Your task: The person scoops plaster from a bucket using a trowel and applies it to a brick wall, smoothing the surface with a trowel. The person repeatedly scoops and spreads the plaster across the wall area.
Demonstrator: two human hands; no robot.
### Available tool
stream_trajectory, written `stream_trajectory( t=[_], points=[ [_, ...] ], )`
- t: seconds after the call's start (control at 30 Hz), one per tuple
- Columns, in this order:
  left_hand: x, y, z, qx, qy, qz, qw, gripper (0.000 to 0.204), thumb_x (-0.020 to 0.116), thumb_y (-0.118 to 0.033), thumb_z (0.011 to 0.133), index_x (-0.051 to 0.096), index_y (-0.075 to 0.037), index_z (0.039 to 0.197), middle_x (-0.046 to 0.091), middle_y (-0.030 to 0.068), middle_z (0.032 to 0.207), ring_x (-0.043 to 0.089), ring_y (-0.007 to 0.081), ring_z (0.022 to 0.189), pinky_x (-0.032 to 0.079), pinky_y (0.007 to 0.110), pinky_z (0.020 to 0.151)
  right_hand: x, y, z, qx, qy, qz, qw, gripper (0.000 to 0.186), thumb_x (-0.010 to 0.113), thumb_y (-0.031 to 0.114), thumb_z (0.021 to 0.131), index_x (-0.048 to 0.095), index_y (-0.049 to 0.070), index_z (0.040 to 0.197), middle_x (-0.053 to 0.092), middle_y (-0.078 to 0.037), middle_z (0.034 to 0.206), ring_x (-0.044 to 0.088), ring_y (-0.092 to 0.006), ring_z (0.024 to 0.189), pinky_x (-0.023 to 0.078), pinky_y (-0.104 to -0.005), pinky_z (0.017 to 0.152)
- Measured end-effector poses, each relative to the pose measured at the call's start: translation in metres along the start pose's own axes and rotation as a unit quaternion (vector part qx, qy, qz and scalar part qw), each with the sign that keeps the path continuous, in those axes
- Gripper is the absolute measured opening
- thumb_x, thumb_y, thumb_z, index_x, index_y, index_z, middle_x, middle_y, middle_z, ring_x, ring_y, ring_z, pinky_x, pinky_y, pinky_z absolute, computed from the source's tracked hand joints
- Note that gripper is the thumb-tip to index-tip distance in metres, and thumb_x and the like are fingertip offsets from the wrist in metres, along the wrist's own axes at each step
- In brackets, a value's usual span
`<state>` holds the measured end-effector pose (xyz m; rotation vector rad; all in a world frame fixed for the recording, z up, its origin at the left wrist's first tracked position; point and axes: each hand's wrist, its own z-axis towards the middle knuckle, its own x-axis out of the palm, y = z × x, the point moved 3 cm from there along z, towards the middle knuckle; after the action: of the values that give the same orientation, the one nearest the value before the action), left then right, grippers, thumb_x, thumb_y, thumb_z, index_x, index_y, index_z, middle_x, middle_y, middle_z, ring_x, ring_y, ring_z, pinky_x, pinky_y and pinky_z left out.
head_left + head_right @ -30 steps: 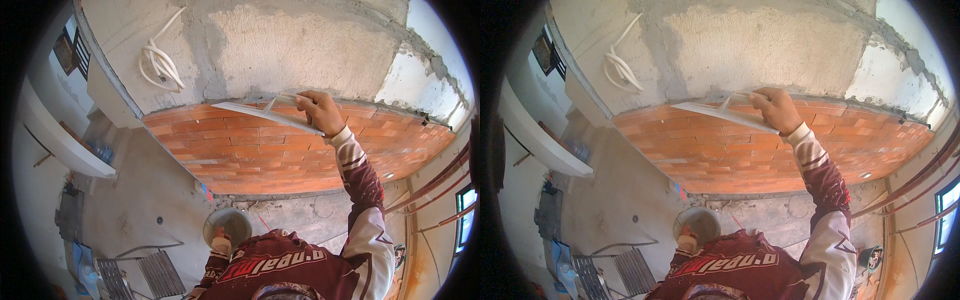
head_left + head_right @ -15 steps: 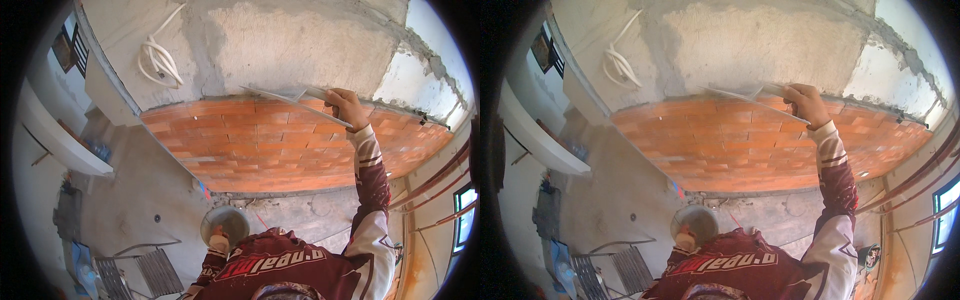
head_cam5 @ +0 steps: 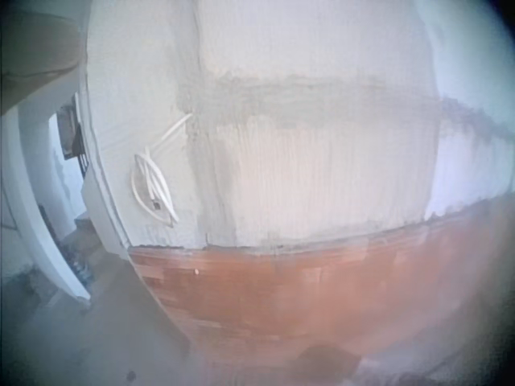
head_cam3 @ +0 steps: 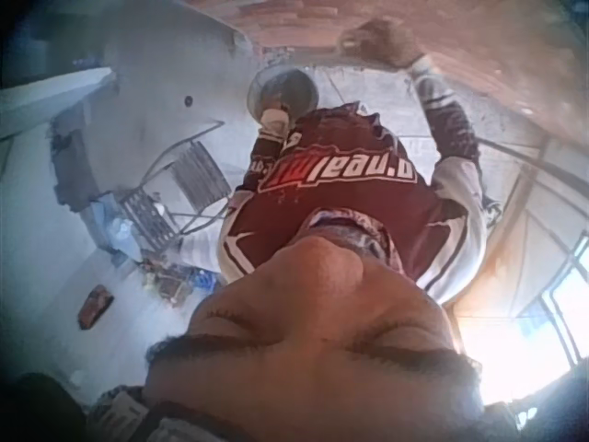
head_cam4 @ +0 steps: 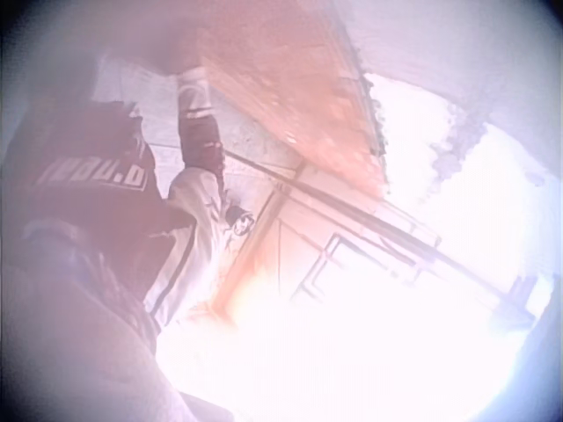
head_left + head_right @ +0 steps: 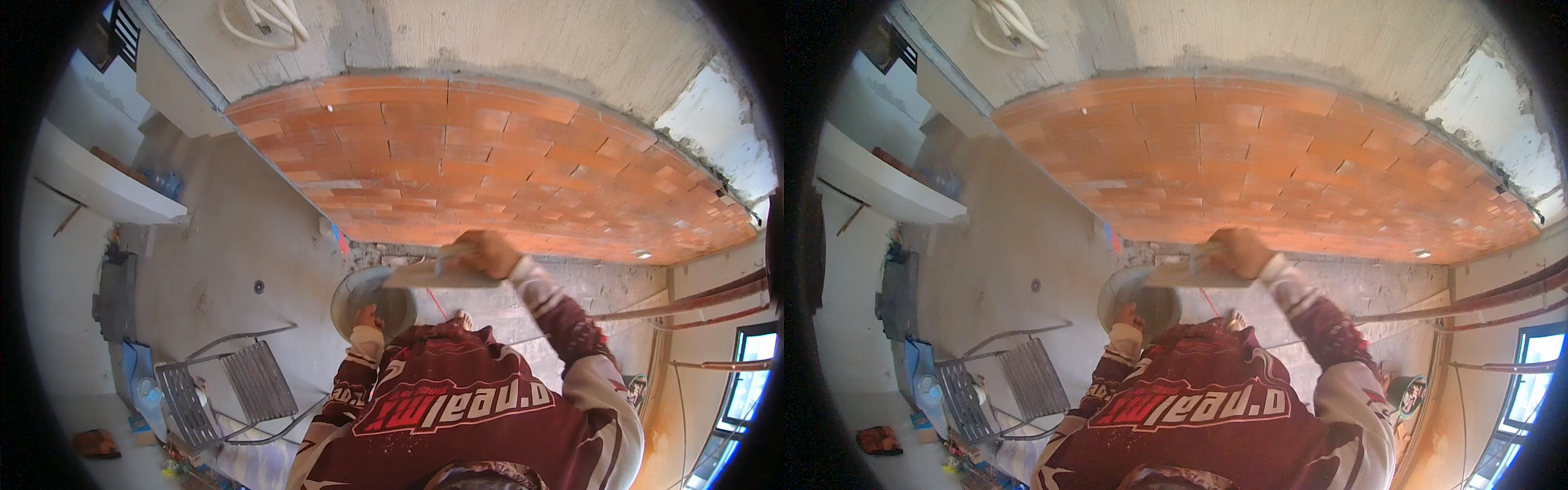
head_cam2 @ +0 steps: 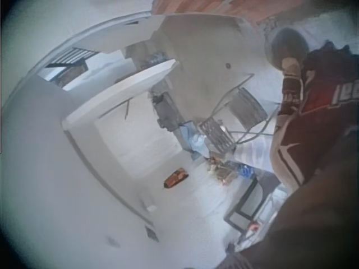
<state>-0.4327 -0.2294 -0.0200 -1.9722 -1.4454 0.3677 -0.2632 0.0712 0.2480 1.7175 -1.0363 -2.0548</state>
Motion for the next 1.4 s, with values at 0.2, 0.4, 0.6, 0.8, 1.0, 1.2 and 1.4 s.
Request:
stream_trajectory(
  t=[0.2, 0.4, 0.6, 0.8, 1.0, 1.2, 1.4],
  points=[
    [-0.011, 0.018, 0.004, 0.284, 0.049, 0.157, 0.945, 0.013, 0.058, -0.016, 0.075, 0.052, -0.007, 0.082, 0.046, 0.0042, 0.07, 0.045, 0.0169, 0.045, 0.038, 0.031, 0.041, 0.183, -0.011, 0.014, 0.062, 0.134, -0.068, 0.987, 0.038, 0.054, 0.038, 0.078, 0.058, 0.007, 0.1, 0.057, -0.019, 0.092, 0.058, -0.0348, 0.084, 0.047, -0.0427, 0.073],
    [0.026, -0.019, -0.042, 0.305, 0.062, 0.25, 0.917, 0.019, 0.062, -0.018, 0.074, 0.049, -0.005, 0.071, 0.046, 0.004, 0.065, 0.045, 0.0151, 0.047, 0.037, 0.029, 0.043, 0.246, -0.019, 0.034, 0.059, 0.159, -0.139, 0.976, 0.037, 0.055, 0.036, 0.077, 0.056, 0.008, 0.102, 0.054, -0.021, 0.101, 0.057, -0.0367, 0.088, 0.047, -0.044, 0.074],
    [0.036, -0.017, -0.057, 0.079, 0.079, 0.139, 0.984, 0.02, 0.063, -0.021, 0.073, 0.049, -0.006, 0.071, 0.045, 0.0026, 0.06, 0.044, 0.0129, 0.049, 0.037, 0.028, 0.046, 0.237, -0.025, 0.026, -0.026, 0.163, -0.107, 0.981, 0.032, 0.053, 0.031, 0.081, 0.055, 0.011, 0.105, 0.054, -0.016, 0.105, 0.058, -0.0328, 0.088, 0.049, -0.0412, 0.074],
    [0.031, -0.017, -0.046, 0.28, 0.14, 0.258, 0.914, 0.018, 0.06, -0.022, 0.077, 0.051, -0.006, 0.08, 0.047, 0.0032, 0.068, 0.046, 0.0147, 0.053, 0.038, 0.029, 0.049, 0.226, -0.055, -0.009, 0.031, 0.057, -0.059, 0.996, 0.038, 0.057, 0.036, 0.079, 0.055, 0.011, 0.107, 0.056, -0.014, 0.093, 0.058, -0.0328, 0.079, 0.049, -0.0393, 0.069],
    [0.033, -0.011, -0.033, 0.058, 0.094, 0.062, 0.992, 0.016, 0.059, -0.02, 0.077, 0.051, -0.007, 0.078, 0.047, 0.0022, 0.064, 0.044, 0.0136, 0.047, 0.036, 0.027, 0.043, 0.172, -0.047, -0.038, -0.023, -0.029, -0.022, 0.999, 0.039, 0.063, 0.03, 0.074, 0.056, 0.01, 0.107, 0.056, -0.013, 0.088, 0.058, -0.0317, 0.075, 0.05, -0.0376, 0.066],
    [0.029, 0.001, -0.015, 0.071, 0.09, 0.037, 0.993, 0.017, 0.061, -0.019, 0.075, 0.048, -0.008, 0.078, 0.044, 0.0024, 0.064, 0.041, 0.014, 0.044, 0.035, 0.029, 0.04, 0.136, -0.046, -0.062, -0.023, -0.035, -0.005, 0.999, 0.038, 0.064, 0.028, 0.073, 0.058, 0.008, 0.105, 0.057, -0.012, 0.084, 0.058, -0.031, 0.072, 0.05, -0.0374, 0.064],
    [0.026, -0.004, -0.014, 0.009, 0.071, -0.038, 0.997, 0.019, 0.063, -0.018, 0.073, 0.047, -0.01, 0.079, 0.043, 0.0025, 0.065, 0.041, 0.0161, 0.044, 0.037, 0.032, 0.041, 0.148, -0.068, -0.076, -0.011, -0.047, -0.008, 0.999, 0.037, 0.064, 0.029, 0.074, 0.058, 0.007, 0.103, 0.057, -0.013, 0.083, 0.059, -0.0303, 0.071, 0.05, -0.0368, 0.062]
  ],
)
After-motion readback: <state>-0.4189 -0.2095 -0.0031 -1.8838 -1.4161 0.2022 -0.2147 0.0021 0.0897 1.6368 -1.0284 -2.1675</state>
